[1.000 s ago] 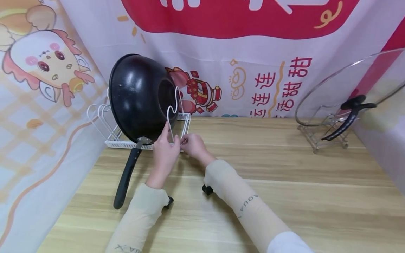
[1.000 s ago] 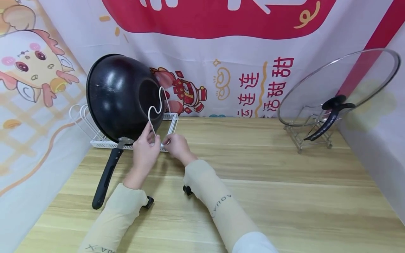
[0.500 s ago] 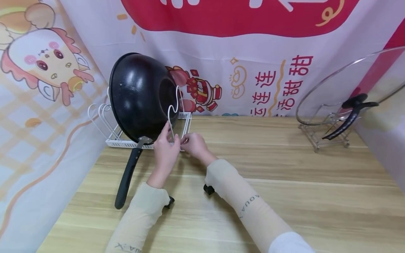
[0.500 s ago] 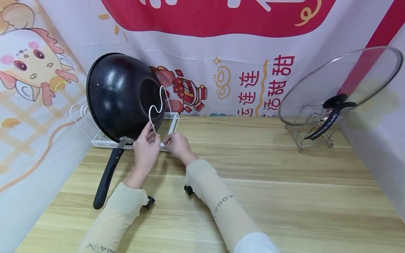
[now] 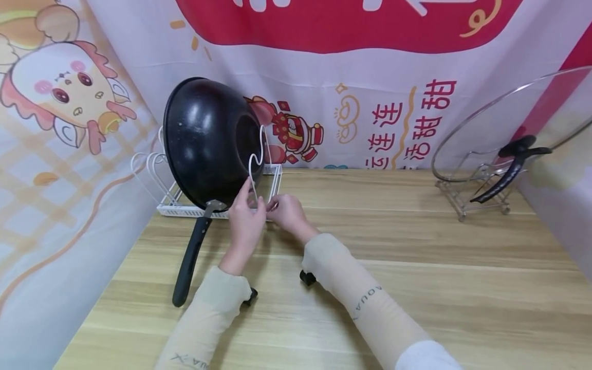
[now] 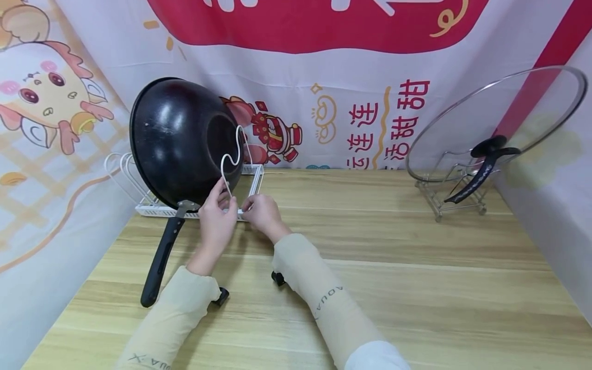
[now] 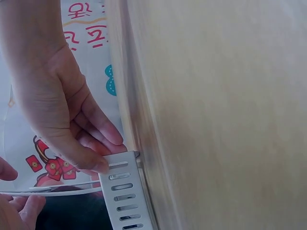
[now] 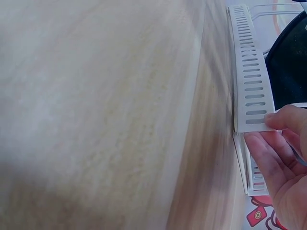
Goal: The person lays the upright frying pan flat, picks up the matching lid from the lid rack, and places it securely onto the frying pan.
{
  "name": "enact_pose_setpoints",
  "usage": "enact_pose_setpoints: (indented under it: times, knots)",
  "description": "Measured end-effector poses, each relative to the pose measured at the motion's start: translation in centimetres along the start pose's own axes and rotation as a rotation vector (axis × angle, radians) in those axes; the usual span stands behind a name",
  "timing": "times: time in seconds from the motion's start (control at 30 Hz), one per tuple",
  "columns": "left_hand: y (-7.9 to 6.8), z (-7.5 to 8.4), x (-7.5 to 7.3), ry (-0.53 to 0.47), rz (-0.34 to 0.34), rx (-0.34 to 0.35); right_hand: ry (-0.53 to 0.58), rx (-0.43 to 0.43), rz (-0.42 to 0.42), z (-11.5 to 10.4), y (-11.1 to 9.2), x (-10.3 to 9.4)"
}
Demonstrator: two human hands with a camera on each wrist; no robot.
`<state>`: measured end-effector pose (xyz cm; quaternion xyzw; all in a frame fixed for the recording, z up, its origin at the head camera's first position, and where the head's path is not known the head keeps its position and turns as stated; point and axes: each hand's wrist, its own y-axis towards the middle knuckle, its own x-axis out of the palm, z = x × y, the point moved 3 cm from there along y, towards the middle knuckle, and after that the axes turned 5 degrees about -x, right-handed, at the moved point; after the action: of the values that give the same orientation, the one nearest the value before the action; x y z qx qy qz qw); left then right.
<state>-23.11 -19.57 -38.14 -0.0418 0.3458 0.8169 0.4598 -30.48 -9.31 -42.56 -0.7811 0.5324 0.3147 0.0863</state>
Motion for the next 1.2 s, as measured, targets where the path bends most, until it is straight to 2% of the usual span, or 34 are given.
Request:
enact_pose_setpoints:
  times: [0.2,0.53,0.93,1.2]
  knots:
    - [-0.3,0.1,0.6,-0.005,0.018,0.015,0.002,0.017,0.005,0.5,-0.1,-0.4]
    - [-0.8,0.5,0.9,0.028,-0.027,0.010,0.014,0.026,0.007,0.7,-0.8,-0.9]
    - [-1.1,1.0,0.9,0.000,-0.033,-0.017,0.004,0.007,0.016,0.8,-1.1,-1.3]
    - [-1.3,1.3,1.1,-0.001,-0.048,-0.006,-0.024,0.020,0.030,0.9,-1.2,-1.5]
